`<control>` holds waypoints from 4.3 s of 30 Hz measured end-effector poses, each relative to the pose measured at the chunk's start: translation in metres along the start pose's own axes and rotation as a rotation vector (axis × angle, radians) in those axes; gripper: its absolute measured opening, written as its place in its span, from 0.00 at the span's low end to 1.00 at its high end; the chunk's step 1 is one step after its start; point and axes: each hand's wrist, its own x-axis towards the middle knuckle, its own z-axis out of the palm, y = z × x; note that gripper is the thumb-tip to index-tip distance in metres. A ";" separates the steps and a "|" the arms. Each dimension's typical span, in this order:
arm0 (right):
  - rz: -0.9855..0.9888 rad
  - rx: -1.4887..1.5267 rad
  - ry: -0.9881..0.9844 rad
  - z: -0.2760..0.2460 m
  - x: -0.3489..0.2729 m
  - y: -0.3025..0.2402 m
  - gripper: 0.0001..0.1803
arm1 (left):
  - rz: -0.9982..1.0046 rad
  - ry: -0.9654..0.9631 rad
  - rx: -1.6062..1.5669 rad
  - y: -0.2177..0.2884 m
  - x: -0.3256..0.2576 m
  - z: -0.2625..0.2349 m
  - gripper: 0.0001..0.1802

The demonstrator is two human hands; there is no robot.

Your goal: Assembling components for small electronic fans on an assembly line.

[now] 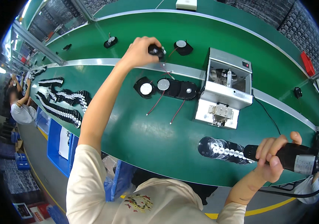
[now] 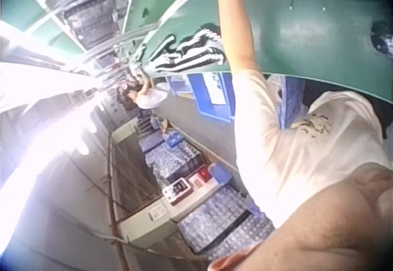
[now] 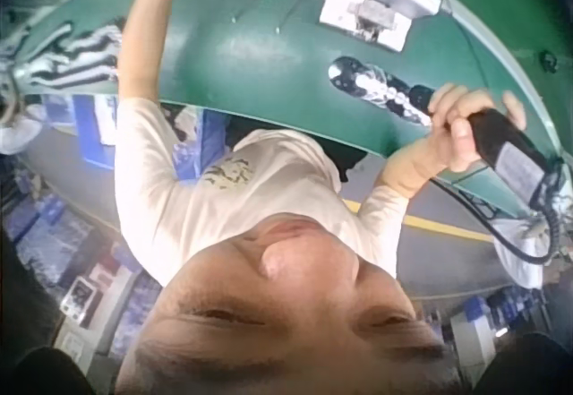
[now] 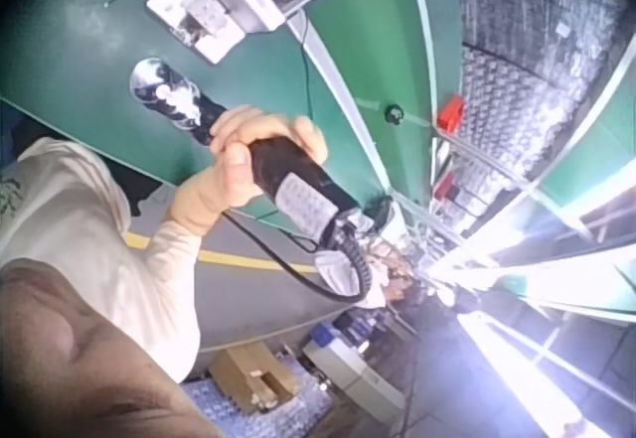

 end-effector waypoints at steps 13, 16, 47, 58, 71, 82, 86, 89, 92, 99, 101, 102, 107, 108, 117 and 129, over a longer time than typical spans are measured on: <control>-0.001 -0.055 0.002 -0.009 -0.003 0.003 0.33 | 0.282 -0.318 0.298 0.036 0.115 0.078 0.40; 0.005 -0.048 0.011 -0.008 -0.005 0.001 0.34 | 0.310 -0.420 -0.053 0.039 0.122 0.080 0.35; -0.012 -0.132 -0.140 -0.008 -0.006 -0.009 0.35 | 0.618 -0.183 -0.627 0.167 -0.154 0.079 0.17; -0.024 -0.168 -0.191 -0.017 -0.005 -0.007 0.35 | 0.686 -0.298 -0.587 0.175 -0.138 0.079 0.18; -0.021 -0.175 -0.196 -0.012 -0.002 -0.002 0.34 | 0.629 -0.400 -0.626 0.177 -0.141 0.089 0.14; 0.016 -0.044 -0.109 0.014 0.017 0.012 0.32 | 0.708 -0.248 -0.575 0.175 -0.144 0.092 0.08; -0.015 -0.071 -0.032 0.036 0.031 0.021 0.31 | 0.700 -0.254 -0.571 0.173 -0.148 0.095 0.08; -0.025 -0.137 0.005 0.054 0.042 0.031 0.28 | 0.667 -0.277 -0.591 0.173 -0.150 0.095 0.09; 0.054 -0.250 0.078 0.064 0.049 0.042 0.26 | 0.668 -0.229 -0.611 0.172 -0.151 0.096 0.10; 0.060 -0.323 0.035 0.063 0.057 0.060 0.22 | 0.648 -0.276 -0.603 0.170 -0.154 0.095 0.12; 0.134 -0.311 -0.021 0.067 0.060 0.061 0.21 | 0.648 -0.274 -0.610 0.169 -0.156 0.098 0.12; 0.138 -0.337 -0.028 0.066 0.059 0.061 0.22 | 0.653 -0.237 -0.618 0.169 -0.157 0.100 0.11; 0.072 -0.117 -0.008 0.063 0.022 0.045 0.24 | 0.635 -0.189 -0.631 0.167 -0.158 0.102 0.11; 0.110 -0.135 0.012 0.063 0.014 0.038 0.24 | 0.636 -0.181 -0.629 0.166 -0.158 0.103 0.10; 0.160 -0.161 0.032 0.053 -0.010 0.033 0.24 | 0.612 -0.238 -0.635 0.165 -0.156 0.102 0.12; 0.147 -0.215 0.002 0.056 -0.019 0.044 0.21 | 0.599 -0.236 -0.660 0.166 -0.157 0.103 0.13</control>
